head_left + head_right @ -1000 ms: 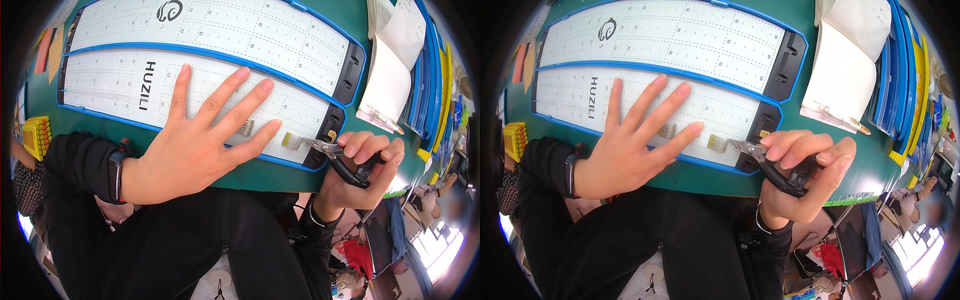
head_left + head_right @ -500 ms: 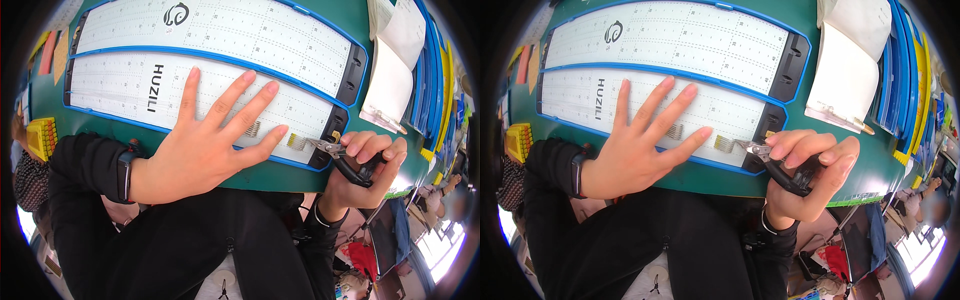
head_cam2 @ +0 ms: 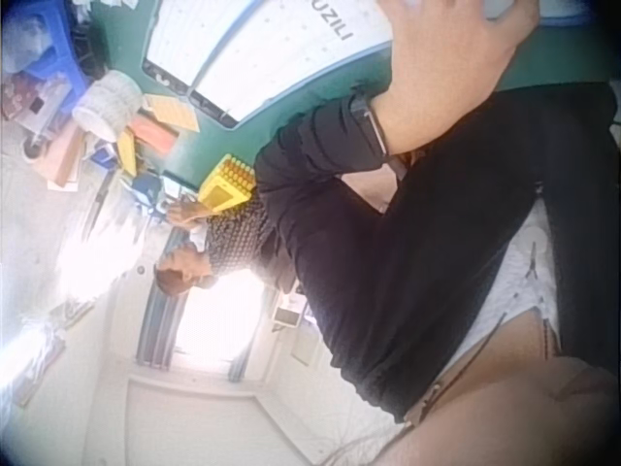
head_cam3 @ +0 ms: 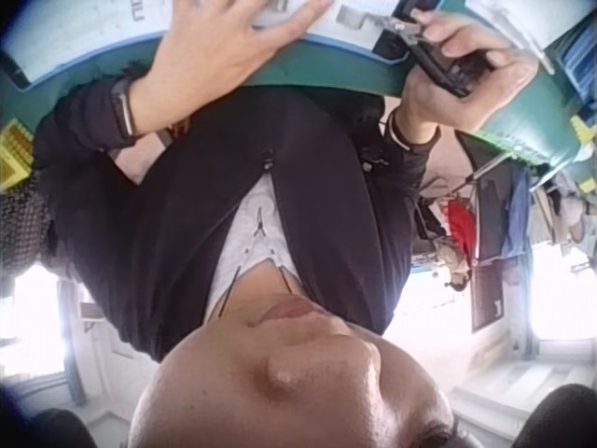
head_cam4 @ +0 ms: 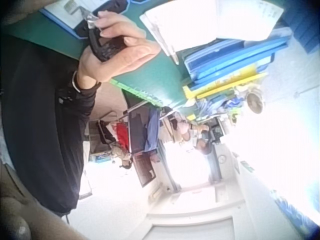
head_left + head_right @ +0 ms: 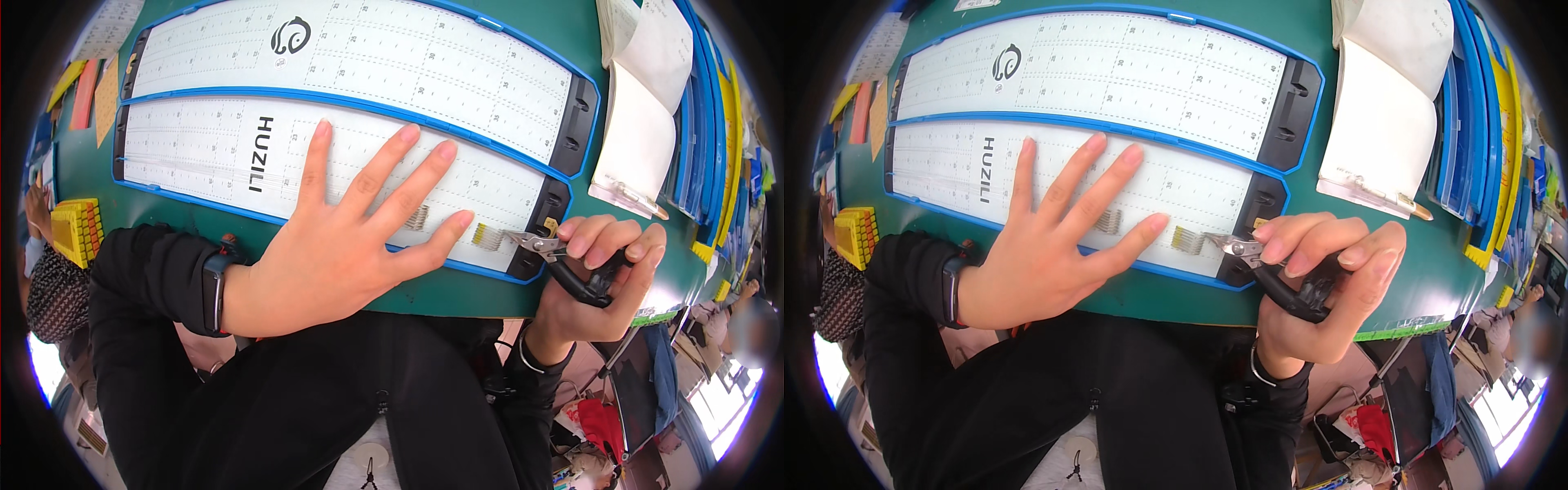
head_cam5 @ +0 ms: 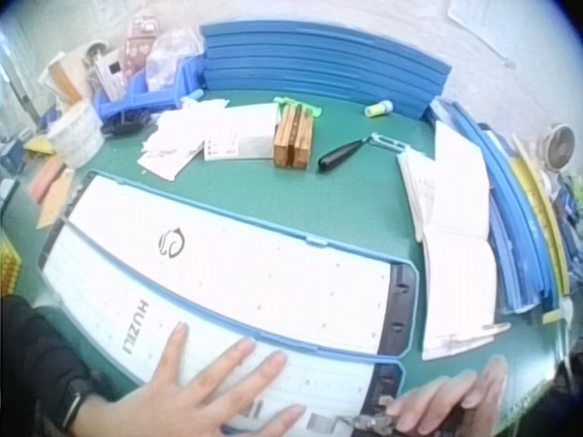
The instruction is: The recorder is assembling LED light fixtures by applying small components and using a handheld tool to secure elements on a panel.
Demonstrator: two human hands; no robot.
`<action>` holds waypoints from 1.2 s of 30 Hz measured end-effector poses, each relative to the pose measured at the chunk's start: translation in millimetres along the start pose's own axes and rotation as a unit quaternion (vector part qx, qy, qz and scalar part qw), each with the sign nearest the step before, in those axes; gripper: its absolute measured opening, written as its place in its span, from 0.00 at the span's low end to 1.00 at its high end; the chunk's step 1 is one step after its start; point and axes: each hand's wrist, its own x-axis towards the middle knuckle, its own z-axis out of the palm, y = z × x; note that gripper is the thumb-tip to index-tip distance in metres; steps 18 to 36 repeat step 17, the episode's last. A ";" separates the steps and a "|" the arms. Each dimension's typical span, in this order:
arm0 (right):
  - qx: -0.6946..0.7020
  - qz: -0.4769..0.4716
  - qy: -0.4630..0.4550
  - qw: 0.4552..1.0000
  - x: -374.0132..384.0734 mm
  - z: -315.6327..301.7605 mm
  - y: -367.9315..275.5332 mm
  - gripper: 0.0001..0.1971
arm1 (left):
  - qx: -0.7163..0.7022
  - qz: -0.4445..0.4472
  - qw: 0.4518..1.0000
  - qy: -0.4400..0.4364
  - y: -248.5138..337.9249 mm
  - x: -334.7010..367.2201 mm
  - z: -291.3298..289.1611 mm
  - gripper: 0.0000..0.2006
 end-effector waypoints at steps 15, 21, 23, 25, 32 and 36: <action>0.009 -0.004 -0.003 1.000 -1.8 -1.3 1.5 0.12 | -0.006 -0.006 1.000 0.006 0.2 -1.3 2.0 0.28; 0.009 -0.005 -0.003 1.000 -2.0 -1.6 1.4 0.12 | -0.013 -0.007 1.000 0.004 0.6 -1.4 1.6 0.29; 0.009 -0.005 -0.003 1.000 -2.0 -1.6 1.4 0.12 | -0.013 -0.007 1.000 0.004 0.6 -1.4 1.6 0.29; 0.009 -0.005 -0.003 1.000 -2.0 -1.6 1.4 0.12 | -0.013 -0.007 1.000 0.004 0.6 -1.4 1.6 0.29; 0.009 -0.005 -0.003 1.000 -2.0 -1.6 1.4 0.12 | -0.013 -0.007 1.000 0.004 0.6 -1.4 1.6 0.29; 0.009 -0.005 -0.003 1.000 -2.0 -1.6 1.4 0.12 | -0.013 -0.007 1.000 0.004 0.6 -1.4 1.6 0.29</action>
